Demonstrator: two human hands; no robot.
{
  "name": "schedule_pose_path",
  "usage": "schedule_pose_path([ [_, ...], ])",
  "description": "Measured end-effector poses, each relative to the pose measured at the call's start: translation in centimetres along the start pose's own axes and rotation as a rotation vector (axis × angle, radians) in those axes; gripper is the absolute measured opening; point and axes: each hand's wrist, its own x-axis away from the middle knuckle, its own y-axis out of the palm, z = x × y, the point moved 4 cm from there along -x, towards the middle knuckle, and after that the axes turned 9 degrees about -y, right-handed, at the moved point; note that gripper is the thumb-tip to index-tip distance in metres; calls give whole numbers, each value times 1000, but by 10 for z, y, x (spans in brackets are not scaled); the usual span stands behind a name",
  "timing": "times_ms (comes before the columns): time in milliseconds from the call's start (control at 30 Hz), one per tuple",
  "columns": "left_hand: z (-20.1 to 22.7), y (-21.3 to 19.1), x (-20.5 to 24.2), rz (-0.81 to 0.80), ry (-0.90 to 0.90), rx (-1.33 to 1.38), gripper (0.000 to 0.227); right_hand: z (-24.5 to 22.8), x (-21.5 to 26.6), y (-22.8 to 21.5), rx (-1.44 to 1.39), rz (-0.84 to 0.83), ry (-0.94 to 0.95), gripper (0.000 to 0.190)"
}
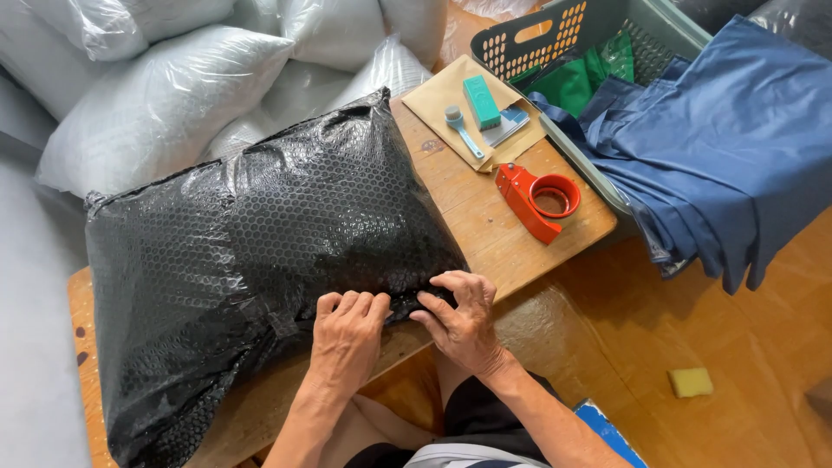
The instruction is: The person is sealing a large black bubble wrap package with tape and then using a small tool to seal a white plastic-wrapped pillow.
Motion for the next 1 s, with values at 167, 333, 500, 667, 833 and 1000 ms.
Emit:
schedule_pose_path([
  [167,-7,20,6,-178,59,189,11,2,10,2,-11,23,147,16],
  [333,-4,21,4,-173,-91,246,5,4,13,4,-27,38,173,17],
  [500,-6,13,11,73,-256,112,18,3,15,6,-24,57,244,10],
  [667,-24,14,27,96,-615,58,58,17,38,5,-193,248,633,85],
  [833,-33,3,38,245,-750,167,41,26,56,13,-680,433,1292,111],
  [1000,-34,15,45,105,-760,7,104,9,43,34,-1255,645,1626,53],
])
